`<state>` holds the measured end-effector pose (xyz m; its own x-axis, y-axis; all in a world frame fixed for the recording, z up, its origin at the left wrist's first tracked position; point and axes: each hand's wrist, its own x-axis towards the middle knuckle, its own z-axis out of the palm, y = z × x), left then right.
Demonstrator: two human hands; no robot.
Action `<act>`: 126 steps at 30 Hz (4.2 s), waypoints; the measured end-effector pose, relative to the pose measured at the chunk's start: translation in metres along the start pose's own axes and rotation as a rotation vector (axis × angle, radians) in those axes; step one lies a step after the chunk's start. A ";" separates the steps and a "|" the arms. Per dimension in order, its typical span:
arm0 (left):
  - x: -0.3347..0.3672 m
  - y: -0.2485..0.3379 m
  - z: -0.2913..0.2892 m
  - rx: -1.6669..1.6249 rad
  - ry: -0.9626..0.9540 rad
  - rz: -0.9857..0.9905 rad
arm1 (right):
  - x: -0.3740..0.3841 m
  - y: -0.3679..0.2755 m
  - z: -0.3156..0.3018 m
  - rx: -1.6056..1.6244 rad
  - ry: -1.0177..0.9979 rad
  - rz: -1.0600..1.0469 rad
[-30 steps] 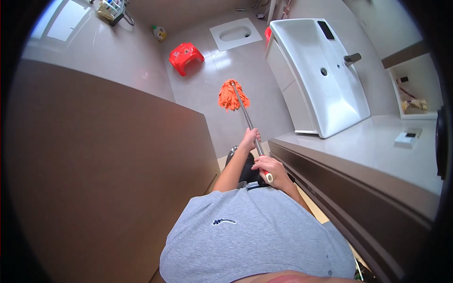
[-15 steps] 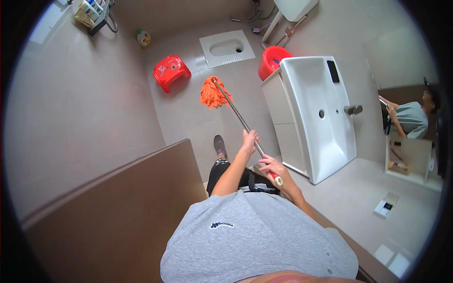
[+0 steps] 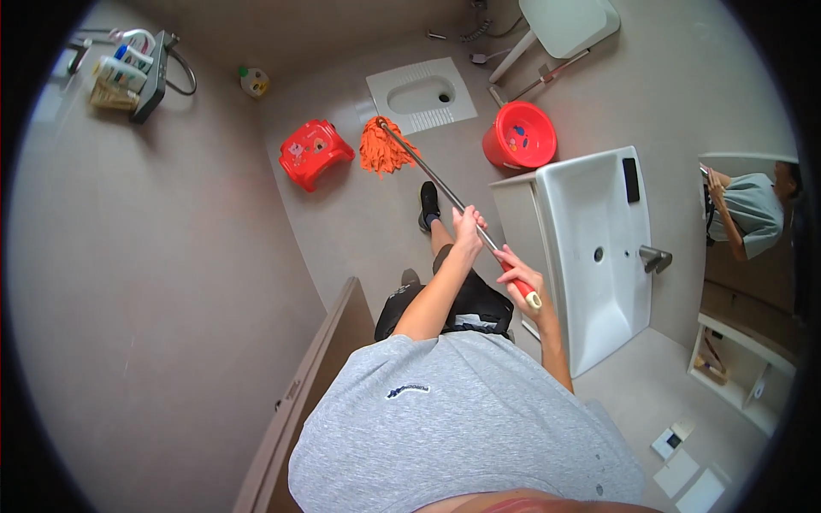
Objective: Mopping the floor of a bathroom using a mop and bucket.
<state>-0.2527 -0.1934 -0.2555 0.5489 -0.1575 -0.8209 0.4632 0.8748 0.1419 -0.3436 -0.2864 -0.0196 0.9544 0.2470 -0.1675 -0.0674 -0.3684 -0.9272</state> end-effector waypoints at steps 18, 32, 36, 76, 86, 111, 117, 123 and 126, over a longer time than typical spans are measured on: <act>0.214 0.278 0.274 0.087 -0.038 0.107 | 0.434 -0.039 -0.045 0.162 0.018 -0.043; 0.356 0.452 0.393 -0.671 -0.073 -0.501 | 0.660 -0.133 -0.070 0.286 0.729 -0.152; 0.331 0.487 0.402 -0.692 0.055 -0.504 | 0.693 -0.162 -0.090 0.353 0.618 -0.115; 0.340 0.619 0.290 -0.362 0.323 -0.179 | 0.759 -0.150 -0.068 0.375 -0.034 -0.275; 0.369 0.414 0.489 0.005 0.152 -0.575 | 0.652 -0.146 -0.242 0.121 0.384 -0.344; 0.357 0.391 0.442 0.445 0.177 -0.219 | 0.556 -0.065 -0.218 0.355 0.640 -0.138; 0.359 0.513 0.308 0.398 0.393 -0.125 | 0.598 -0.090 -0.118 0.339 0.321 0.067; 0.329 0.624 0.186 0.364 0.488 -0.146 | 0.605 -0.107 0.022 0.401 0.043 0.026; 0.301 0.634 0.162 0.468 0.481 -0.213 | 0.585 -0.120 0.058 0.347 0.029 0.016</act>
<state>0.3193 0.2395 -0.3228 0.0944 0.0104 -0.9955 0.8363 0.5416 0.0850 0.2058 -0.0460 -0.0258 0.9600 0.2163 -0.1779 -0.1725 -0.0440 -0.9840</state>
